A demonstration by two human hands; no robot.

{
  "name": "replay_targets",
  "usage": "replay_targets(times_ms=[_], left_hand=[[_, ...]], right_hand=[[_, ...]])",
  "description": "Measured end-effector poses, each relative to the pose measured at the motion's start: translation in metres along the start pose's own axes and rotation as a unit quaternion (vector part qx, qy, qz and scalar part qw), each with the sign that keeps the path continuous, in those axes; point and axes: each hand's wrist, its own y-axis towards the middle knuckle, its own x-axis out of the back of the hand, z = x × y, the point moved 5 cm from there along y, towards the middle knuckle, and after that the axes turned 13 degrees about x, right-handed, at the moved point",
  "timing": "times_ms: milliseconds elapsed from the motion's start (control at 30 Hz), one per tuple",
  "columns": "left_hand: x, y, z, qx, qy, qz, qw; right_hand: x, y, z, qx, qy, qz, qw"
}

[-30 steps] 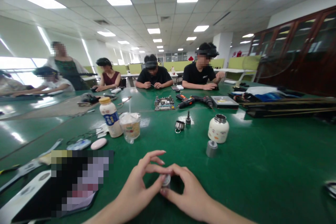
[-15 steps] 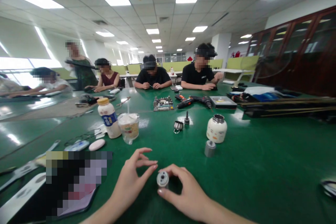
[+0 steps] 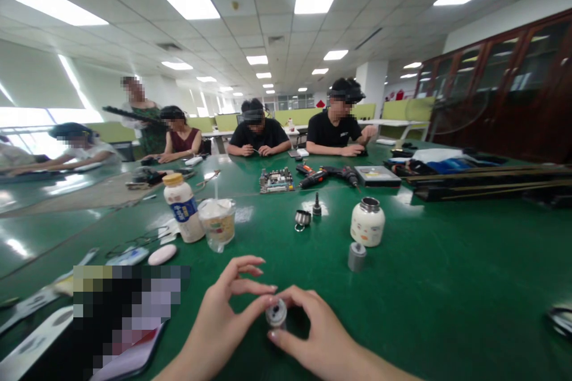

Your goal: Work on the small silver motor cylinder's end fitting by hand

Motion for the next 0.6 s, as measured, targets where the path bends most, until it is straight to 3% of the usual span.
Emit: replay_targets(times_ms=[167,300,467,600], left_hand=[[-0.0111,-0.0080,-0.0023,0.006,0.025,0.042,0.999],[-0.0081,-0.0106,-0.0084,-0.039,0.001,0.082,0.996],[-0.0035,-0.0085,-0.0076,-0.042,0.053,0.011,0.998],[-0.0094,-0.0077,-0.0038,-0.039,0.060,0.010,0.997]], right_hand=[[-0.0004,0.0000,-0.0011,0.004,0.001,-0.003,1.000],[-0.0005,-0.0003,-0.0021,0.002,0.004,-0.007,1.000],[-0.0006,0.0005,-0.0007,0.011,0.004,-0.007,1.000],[-0.0008,0.0018,-0.0005,0.009,0.001,-0.005,1.000]])
